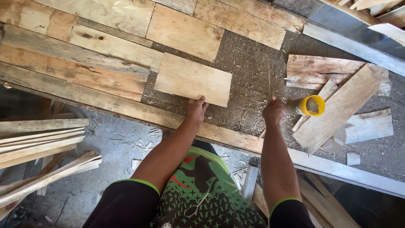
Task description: The person is seen cutting and fitting thin wood panels onto a larger surface using a utility knife.
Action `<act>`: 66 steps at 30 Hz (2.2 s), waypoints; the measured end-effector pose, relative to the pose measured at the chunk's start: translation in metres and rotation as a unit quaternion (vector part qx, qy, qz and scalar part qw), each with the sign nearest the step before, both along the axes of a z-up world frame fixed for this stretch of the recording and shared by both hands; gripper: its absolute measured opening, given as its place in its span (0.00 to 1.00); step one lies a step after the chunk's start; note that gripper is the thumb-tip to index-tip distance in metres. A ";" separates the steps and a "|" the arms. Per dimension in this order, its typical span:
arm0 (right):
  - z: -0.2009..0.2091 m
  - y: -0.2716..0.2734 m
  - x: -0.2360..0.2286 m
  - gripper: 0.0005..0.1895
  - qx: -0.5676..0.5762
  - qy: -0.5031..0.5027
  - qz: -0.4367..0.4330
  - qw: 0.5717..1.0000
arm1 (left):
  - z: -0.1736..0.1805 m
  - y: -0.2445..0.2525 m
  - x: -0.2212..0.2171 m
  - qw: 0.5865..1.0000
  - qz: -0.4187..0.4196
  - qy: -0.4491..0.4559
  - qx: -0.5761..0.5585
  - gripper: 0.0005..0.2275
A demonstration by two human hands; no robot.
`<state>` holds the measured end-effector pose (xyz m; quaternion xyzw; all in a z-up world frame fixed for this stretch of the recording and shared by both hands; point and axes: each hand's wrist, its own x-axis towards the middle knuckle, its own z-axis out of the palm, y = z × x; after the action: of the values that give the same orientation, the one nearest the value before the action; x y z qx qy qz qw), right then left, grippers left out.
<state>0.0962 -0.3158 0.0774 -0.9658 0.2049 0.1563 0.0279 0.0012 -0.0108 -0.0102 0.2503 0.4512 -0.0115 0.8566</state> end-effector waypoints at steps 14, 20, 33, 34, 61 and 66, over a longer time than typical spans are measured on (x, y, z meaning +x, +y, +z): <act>0.052 0.050 -0.050 0.11 0.449 -0.055 -0.088 0.887 | -0.012 -0.027 -0.032 0.991 -0.119 -0.032 0.052 0.05; 0.047 0.074 -0.049 0.16 0.436 -0.027 0.007 0.899 | 0.009 -0.032 -0.042 0.969 -0.214 -0.010 0.122 0.15; 0.029 0.131 -0.020 0.19 0.240 -0.085 0.157 0.954 | 0.117 -0.035 0.068 0.306 -0.569 -0.169 0.744 0.42; 0.028 0.131 -0.018 0.19 0.239 -0.083 0.157 0.954 | 0.116 -0.035 0.072 0.307 -0.570 -0.169 0.743 0.42; 0.006 0.133 -0.023 0.24 0.209 -0.142 0.228 0.940 | 0.108 -0.038 0.097 0.185 -0.706 -0.088 0.678 0.59; -0.004 0.132 -0.022 0.31 0.190 -0.124 0.226 0.947 | 0.111 -0.038 0.094 0.196 -0.692 -0.088 0.689 0.56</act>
<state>0.0742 -0.1836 0.0736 -0.9754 -0.0572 0.0737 0.1995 0.0948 -0.0484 0.1007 0.9524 -0.1526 -0.2625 0.0270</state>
